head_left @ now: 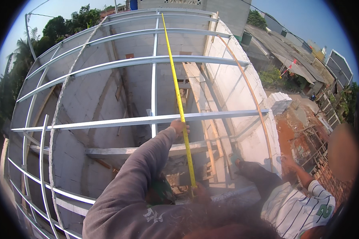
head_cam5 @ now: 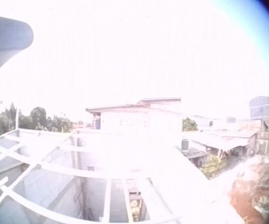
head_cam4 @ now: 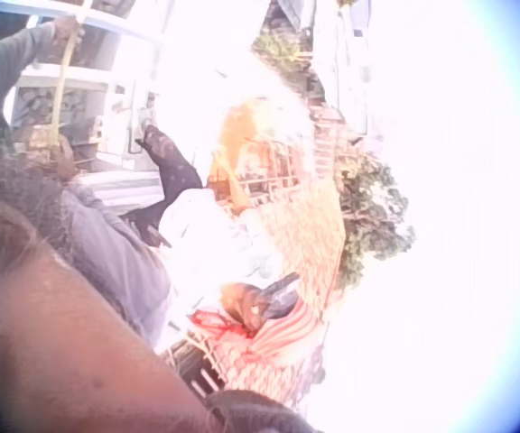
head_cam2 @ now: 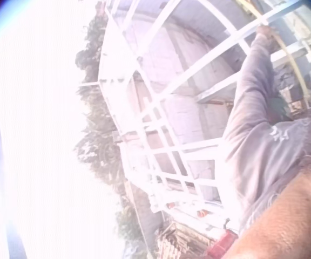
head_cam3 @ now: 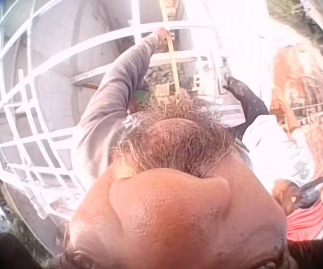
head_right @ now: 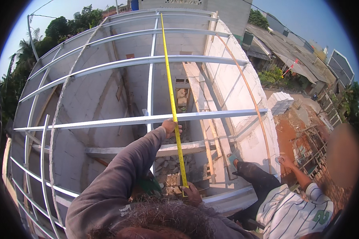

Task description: The person uses a tape measure to measure the distance between metal roof beams on top of a building under construction.

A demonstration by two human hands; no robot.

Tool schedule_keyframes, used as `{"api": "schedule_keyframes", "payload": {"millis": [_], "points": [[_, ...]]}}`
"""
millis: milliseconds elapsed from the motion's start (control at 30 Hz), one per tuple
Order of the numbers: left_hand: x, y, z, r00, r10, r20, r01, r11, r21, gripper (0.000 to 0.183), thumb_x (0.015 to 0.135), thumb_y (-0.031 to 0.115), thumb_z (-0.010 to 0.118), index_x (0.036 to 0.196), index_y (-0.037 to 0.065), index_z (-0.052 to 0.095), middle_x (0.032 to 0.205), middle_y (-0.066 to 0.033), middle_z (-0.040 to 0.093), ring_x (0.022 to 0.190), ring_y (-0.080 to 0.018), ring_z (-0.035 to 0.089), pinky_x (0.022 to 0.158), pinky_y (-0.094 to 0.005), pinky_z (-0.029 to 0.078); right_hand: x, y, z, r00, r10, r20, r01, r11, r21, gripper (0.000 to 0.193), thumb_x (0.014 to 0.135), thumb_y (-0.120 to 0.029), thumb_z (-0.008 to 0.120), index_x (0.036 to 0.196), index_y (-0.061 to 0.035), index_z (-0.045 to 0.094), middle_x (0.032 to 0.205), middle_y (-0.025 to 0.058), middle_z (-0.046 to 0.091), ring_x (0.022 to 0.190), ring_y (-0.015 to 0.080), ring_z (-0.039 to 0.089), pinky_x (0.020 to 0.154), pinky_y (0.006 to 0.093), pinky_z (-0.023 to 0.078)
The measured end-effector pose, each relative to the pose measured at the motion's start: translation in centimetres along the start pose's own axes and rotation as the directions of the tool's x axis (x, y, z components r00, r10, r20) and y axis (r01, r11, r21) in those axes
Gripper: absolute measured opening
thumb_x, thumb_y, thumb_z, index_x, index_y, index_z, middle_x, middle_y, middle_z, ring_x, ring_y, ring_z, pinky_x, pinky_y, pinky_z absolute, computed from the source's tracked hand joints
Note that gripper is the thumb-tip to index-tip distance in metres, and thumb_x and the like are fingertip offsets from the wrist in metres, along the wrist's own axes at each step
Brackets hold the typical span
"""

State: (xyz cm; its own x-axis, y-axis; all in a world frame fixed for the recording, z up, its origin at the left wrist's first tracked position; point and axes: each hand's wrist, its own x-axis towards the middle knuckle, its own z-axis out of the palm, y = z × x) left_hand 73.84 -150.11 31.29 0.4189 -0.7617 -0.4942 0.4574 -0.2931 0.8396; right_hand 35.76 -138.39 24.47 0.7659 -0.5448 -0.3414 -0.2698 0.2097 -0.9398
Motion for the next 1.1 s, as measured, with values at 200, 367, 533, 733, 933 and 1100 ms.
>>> {"api": "schedule_keyframes", "payload": {"millis": [200, 367, 533, 733, 933, 1100], "points": [[1.5, -1.1, -4.0, 0.997, -0.044, -0.059, 0.041, 0.998, -0.048, 0.031, 0.100, 0.007, 0.045, 0.129, -0.003, 0.048, 0.110, -0.0154, 0.065, 0.091, -0.0283, 0.068, 0.078, -0.0411, 0.061, 6.2, -0.1, 3.7, 0.957, -0.291, -0.007, 0.287, 0.948, -0.135, 0.044, 0.097, -0.032, 0.060, 0.127, 0.0003, 0.056, 0.108, 0.0075, 0.061, 0.100, 0.0158, 0.056, 0.089, 0.0324, 0.044], [3.2, -0.8, -5.7, 0.993, 0.063, -0.097, -0.071, 0.994, -0.083, 0.028, 0.099, 0.008, 0.049, 0.123, -0.006, 0.052, 0.106, -0.0155, 0.067, 0.088, -0.0257, 0.069, 0.073, -0.0375, 0.061, 9.2, 0.1, 5.8, 0.984, -0.162, -0.075, 0.158, 0.986, -0.058, 0.040, 0.098, -0.029, 0.059, 0.126, -0.0009, 0.057, 0.103, 0.0071, 0.061, 0.096, 0.0157, 0.057, 0.086, 0.0317, 0.045], [4.3, 2.1, -5.3, 0.966, 0.205, -0.161, -0.217, 0.974, -0.061, 0.024, 0.099, 0.009, 0.050, 0.117, -0.006, 0.054, 0.102, -0.0139, 0.068, 0.081, -0.0229, 0.070, 0.071, -0.0356, 0.063, 10.9, -2.0, 4.9, 1.000, 0.010, 0.007, -0.012, 0.977, 0.212, 0.038, 0.098, -0.028, 0.057, 0.125, -0.0015, 0.057, 0.101, 0.0069, 0.062, 0.098, 0.0169, 0.059, 0.086, 0.0314, 0.047], [5.2, 2.3, -6.4, 0.957, 0.237, -0.167, -0.255, 0.961, -0.103, 0.023, 0.099, 0.008, 0.050, 0.116, -0.006, 0.055, 0.099, -0.0138, 0.068, 0.080, -0.0227, 0.070, 0.070, -0.0356, 0.063, 14.1, -8.0, 5.5, 0.996, 0.064, 0.057, -0.079, 0.952, 0.297, 0.036, 0.099, -0.027, 0.055, 0.123, -0.0014, 0.058, 0.105, 0.0095, 0.063, 0.102, 0.0206, 0.062, 0.085, 0.0347, 0.049], [5.4, 4.6, -5.6, 0.922, 0.362, -0.138, -0.379, 0.915, -0.135, 0.025, 0.098, 0.007, 0.051, 0.119, -0.006, 0.054, 0.100, -0.0137, 0.068, 0.080, -0.0226, 0.070, 0.069, -0.0347, 0.062, 21.3, -6.2, 4.1, 0.879, -0.476, 0.045, 0.467, 0.834, -0.295, 0.034, 0.099, -0.023, 0.054, 0.120, 0.0026, 0.059, 0.117, 0.0145, 0.063, 0.106, 0.0267, 0.061, 0.089, 0.0365, 0.048], [4.8, 6.5, -7.0, 0.887, 0.423, -0.184, -0.450, 0.882, -0.139, 0.026, 0.097, 0.005, 0.052, 0.120, -0.007, 0.054, 0.101, -0.0144, 0.068, 0.080, -0.0230, 0.071, 0.070, -0.0343, 0.062, 20.6, -11.9, 6.8, 0.997, -0.072, 0.033, 0.060, 0.957, 0.283, 0.040, 0.096, -0.028, 0.057, 0.129, -0.0045, 0.056, 0.103, 0.0065, 0.063, 0.086, 0.0187, 0.066, 0.071, 0.0306, 0.052]]}}
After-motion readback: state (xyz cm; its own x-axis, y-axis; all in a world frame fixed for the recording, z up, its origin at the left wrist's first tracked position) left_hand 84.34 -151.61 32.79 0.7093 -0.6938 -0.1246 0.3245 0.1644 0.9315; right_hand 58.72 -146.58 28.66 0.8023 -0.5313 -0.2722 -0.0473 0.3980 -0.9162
